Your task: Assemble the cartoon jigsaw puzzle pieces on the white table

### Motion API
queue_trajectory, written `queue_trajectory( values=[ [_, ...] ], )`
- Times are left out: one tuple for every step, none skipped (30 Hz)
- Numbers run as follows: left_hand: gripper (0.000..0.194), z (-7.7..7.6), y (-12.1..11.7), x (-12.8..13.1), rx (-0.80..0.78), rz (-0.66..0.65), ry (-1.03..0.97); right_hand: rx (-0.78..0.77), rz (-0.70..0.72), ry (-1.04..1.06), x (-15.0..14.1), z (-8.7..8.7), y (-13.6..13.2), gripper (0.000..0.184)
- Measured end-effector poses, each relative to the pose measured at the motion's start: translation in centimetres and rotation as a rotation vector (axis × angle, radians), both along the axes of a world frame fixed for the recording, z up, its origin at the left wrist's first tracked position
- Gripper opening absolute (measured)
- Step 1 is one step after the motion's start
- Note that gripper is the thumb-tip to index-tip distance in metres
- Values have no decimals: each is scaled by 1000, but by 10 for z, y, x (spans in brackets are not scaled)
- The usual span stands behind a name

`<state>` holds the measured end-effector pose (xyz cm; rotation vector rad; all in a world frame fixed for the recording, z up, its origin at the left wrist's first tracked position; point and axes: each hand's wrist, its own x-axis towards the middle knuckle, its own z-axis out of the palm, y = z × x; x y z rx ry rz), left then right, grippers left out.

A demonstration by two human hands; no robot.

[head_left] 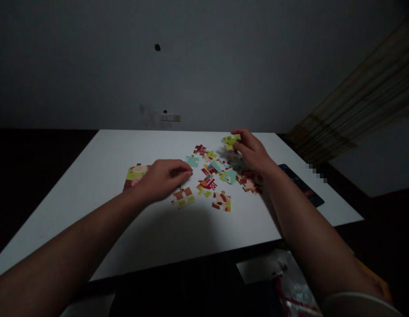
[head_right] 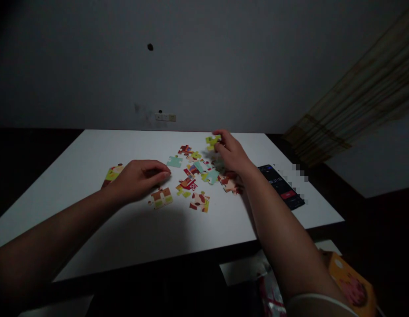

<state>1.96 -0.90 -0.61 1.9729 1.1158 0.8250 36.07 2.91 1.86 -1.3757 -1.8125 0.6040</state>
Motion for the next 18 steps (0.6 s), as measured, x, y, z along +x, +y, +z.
queue_trajectory(
  values=[
    [28,0,2,-2,35,-21,61,48,-97,-64,14,-1,5,37],
    [29,0,3,-3,66,-41,114,79,-169,-126,27,-1,8,38],
    [30,0,4,-4,91,-58,153,84,-202,-183,38,-2,11,36],
    [32,1,5,-5,110,-73,181,72,-208,-232,47,-3,13,34],
    [34,1,6,-6,124,-83,201,51,-195,-268,53,-4,15,30],
    [35,1,6,-6,135,-91,216,26,-172,-293,57,-5,16,26],
    [36,2,7,-6,145,-99,228,4,-146,-307,60,-6,16,23],
    [37,2,7,-7,159,-101,235,-12,-120,-304,60,-7,17,20],
    [38,3,7,-7,173,-101,243,-30,-86,-291,59,-9,17,19],
    [39,4,7,-8,188,-103,257,-49,-46,-274,56,-10,18,19],
    [40,6,6,-8,205,-106,279,-67,-3,-261,53,-11,19,20],
    [41,9,6,-7,223,-114,313,-87,37,-261,50,-13,19,22],
    [42,13,5,-5,245,-126,361,-98,65,-276,46,-14,20,26],
    [42,16,4,-2,267,-147,420,-102,77,-301,43,-15,20,29],
    [43,20,3,4,292,-175,486,-98,77,-330,40,-15,21,31],
    [45,23,2,12,318,-201,551,-82,69,-357,38,-16,21,32],
    [46,25,2,22,343,-228,614,-59,57,-379,36,-16,22,33],
    [47,26,2,34,367,-241,667,-33,45,-395,34,-16,22,34]
  ],
)
